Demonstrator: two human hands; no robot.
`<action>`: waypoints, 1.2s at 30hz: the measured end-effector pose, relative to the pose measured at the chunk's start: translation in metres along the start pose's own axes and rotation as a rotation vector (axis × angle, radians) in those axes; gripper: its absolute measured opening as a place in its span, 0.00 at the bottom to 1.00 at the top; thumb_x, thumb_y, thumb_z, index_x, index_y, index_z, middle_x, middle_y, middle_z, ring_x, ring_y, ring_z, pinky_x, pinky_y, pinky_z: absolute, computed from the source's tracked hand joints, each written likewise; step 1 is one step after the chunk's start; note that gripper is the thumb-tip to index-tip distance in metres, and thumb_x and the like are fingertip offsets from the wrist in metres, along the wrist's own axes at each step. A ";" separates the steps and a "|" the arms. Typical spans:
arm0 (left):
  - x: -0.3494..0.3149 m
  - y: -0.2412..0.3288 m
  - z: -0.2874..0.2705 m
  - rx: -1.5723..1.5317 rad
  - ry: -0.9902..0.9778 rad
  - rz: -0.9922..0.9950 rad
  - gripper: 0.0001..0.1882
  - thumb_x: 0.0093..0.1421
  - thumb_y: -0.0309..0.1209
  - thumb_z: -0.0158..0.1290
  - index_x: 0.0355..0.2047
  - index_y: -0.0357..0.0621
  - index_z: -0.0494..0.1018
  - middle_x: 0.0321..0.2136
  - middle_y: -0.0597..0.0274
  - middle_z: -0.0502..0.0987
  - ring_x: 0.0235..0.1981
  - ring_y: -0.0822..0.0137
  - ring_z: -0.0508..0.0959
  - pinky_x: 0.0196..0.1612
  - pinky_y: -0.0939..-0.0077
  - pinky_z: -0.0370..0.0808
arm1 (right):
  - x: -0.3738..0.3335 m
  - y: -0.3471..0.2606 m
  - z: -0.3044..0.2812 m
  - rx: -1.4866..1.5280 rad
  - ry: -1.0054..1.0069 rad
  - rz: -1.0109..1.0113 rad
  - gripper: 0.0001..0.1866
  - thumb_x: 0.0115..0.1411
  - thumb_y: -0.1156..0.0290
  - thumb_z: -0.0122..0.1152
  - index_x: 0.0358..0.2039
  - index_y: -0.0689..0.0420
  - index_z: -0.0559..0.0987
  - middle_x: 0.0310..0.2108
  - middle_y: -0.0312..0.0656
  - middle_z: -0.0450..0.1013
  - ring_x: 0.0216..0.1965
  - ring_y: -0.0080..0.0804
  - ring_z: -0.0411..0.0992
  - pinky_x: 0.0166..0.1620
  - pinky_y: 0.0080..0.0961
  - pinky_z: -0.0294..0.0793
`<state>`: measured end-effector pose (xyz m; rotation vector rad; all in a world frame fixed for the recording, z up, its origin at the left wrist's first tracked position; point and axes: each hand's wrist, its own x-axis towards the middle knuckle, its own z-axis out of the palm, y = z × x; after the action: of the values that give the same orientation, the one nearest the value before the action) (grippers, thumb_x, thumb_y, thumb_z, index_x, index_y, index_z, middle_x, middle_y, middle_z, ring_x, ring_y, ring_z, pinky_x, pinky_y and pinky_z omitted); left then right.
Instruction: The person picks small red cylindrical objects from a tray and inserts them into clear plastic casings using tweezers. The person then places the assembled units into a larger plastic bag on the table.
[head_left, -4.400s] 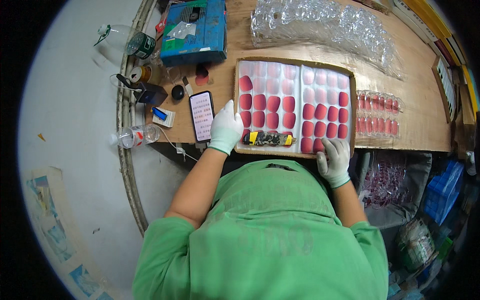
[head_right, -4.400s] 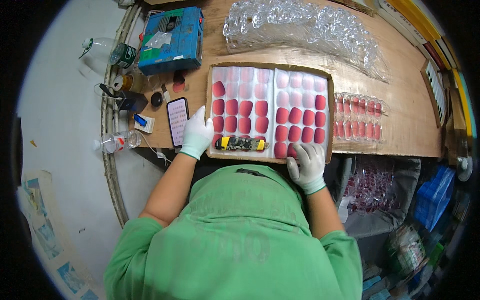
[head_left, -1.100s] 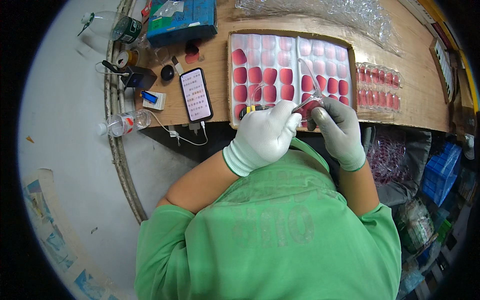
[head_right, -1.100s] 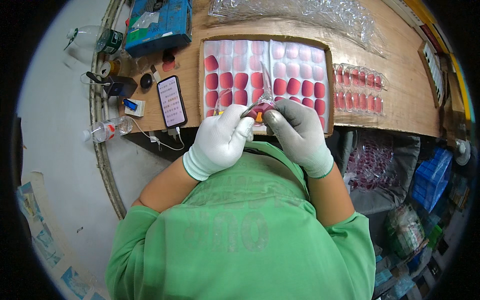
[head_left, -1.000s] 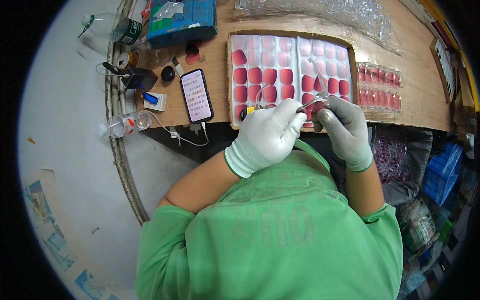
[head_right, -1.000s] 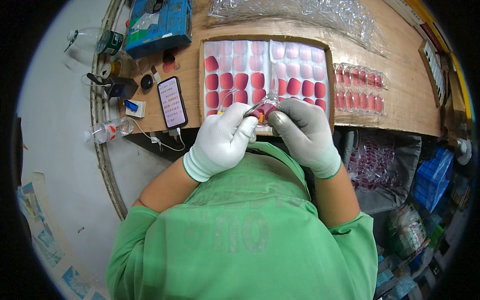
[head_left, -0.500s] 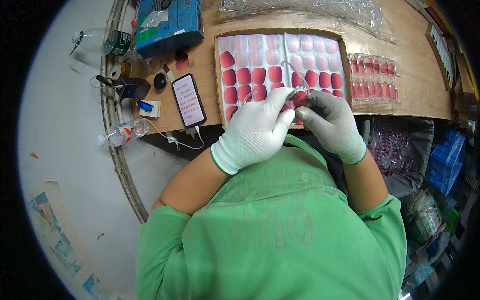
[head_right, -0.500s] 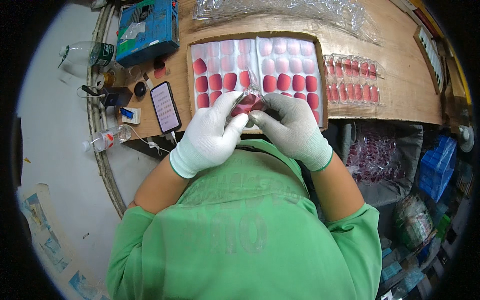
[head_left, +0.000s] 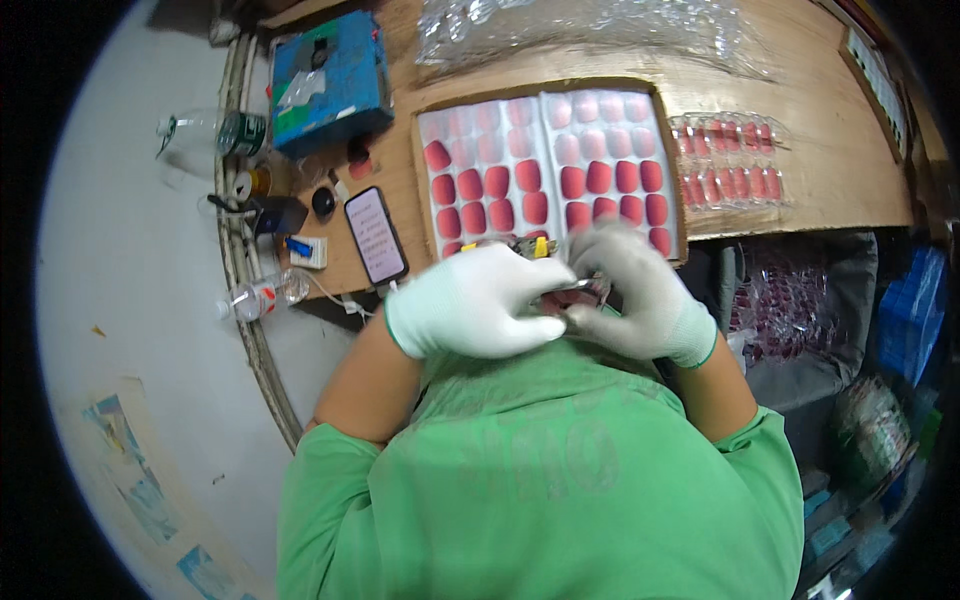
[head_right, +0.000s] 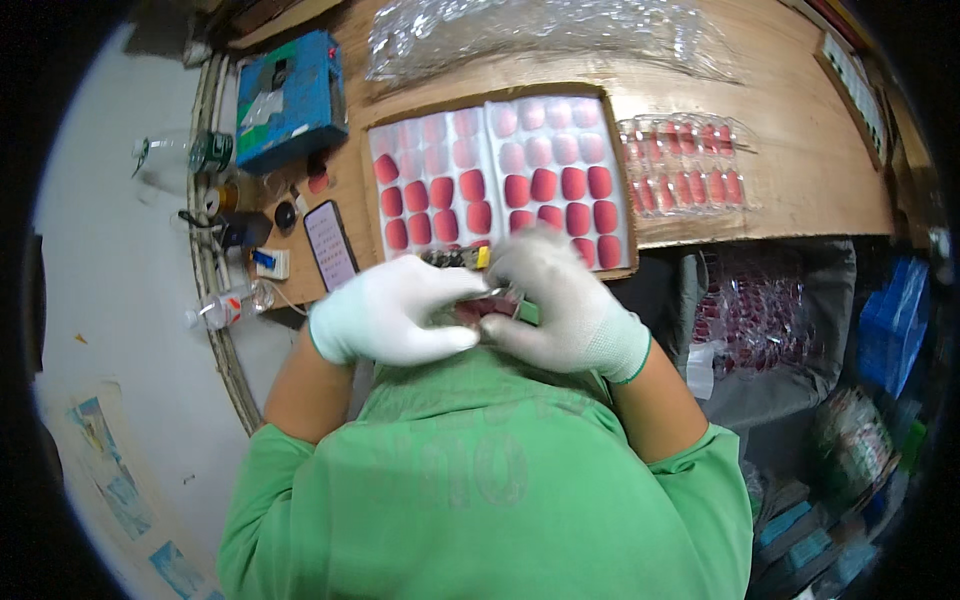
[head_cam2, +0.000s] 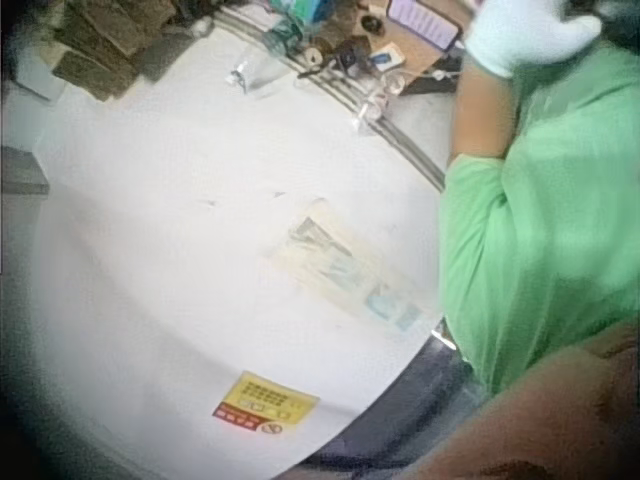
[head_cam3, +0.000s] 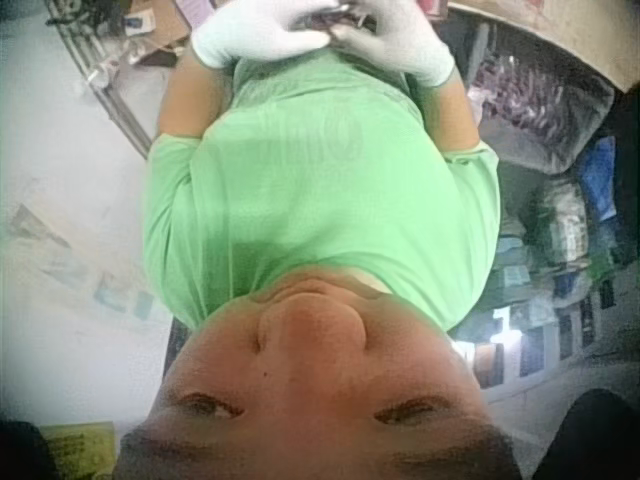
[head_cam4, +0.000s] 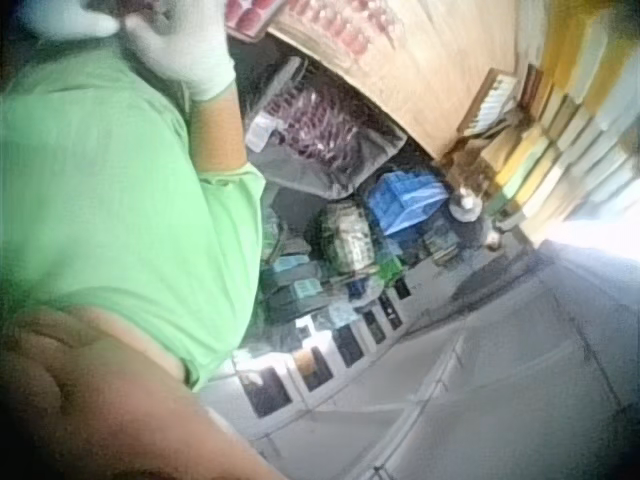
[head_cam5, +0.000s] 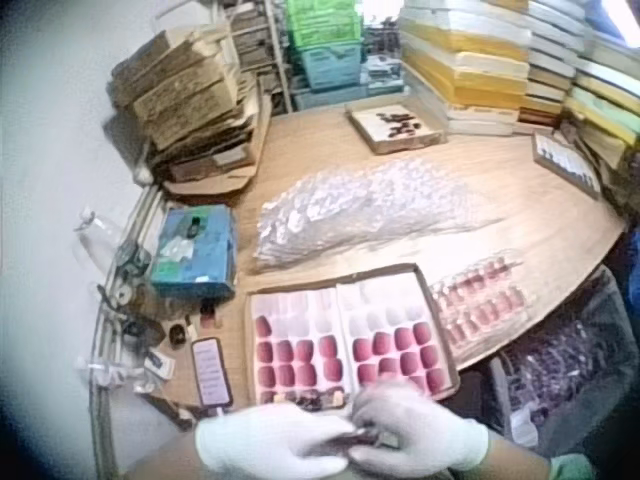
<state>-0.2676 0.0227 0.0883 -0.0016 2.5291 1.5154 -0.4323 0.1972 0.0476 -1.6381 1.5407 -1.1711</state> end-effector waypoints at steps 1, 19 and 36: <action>0.006 -0.037 -0.004 -0.265 0.029 0.099 0.17 0.56 0.35 0.62 0.44 0.41 0.80 0.29 0.52 0.83 0.29 0.59 0.84 0.38 0.62 0.80 | -0.008 0.001 0.002 0.218 0.007 0.073 0.13 0.50 0.73 0.68 0.36 0.61 0.77 0.33 0.48 0.72 0.39 0.50 0.71 0.45 0.45 0.70; 0.025 -0.122 -0.024 0.261 0.501 -0.406 0.08 0.63 0.27 0.56 0.42 0.38 0.73 0.32 0.57 0.77 0.31 0.63 0.77 0.35 0.71 0.75 | -0.041 0.002 0.005 0.225 0.353 0.315 0.34 0.55 0.75 0.51 0.63 0.68 0.60 0.34 0.62 0.76 0.39 0.60 0.77 0.45 0.49 0.76; 0.003 -0.036 0.025 -1.109 0.447 -0.070 0.20 0.65 0.26 0.59 0.55 0.35 0.70 0.42 0.59 0.78 0.38 0.67 0.81 0.45 0.73 0.79 | -0.003 -0.023 -0.005 0.462 0.171 0.349 0.13 0.67 0.65 0.56 0.39 0.63 0.79 0.26 0.43 0.80 0.30 0.34 0.81 0.38 0.31 0.79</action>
<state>-0.2627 0.0275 0.0453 -0.6196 1.5219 2.8711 -0.4264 0.2043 0.0697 -0.9483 1.4440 -1.3668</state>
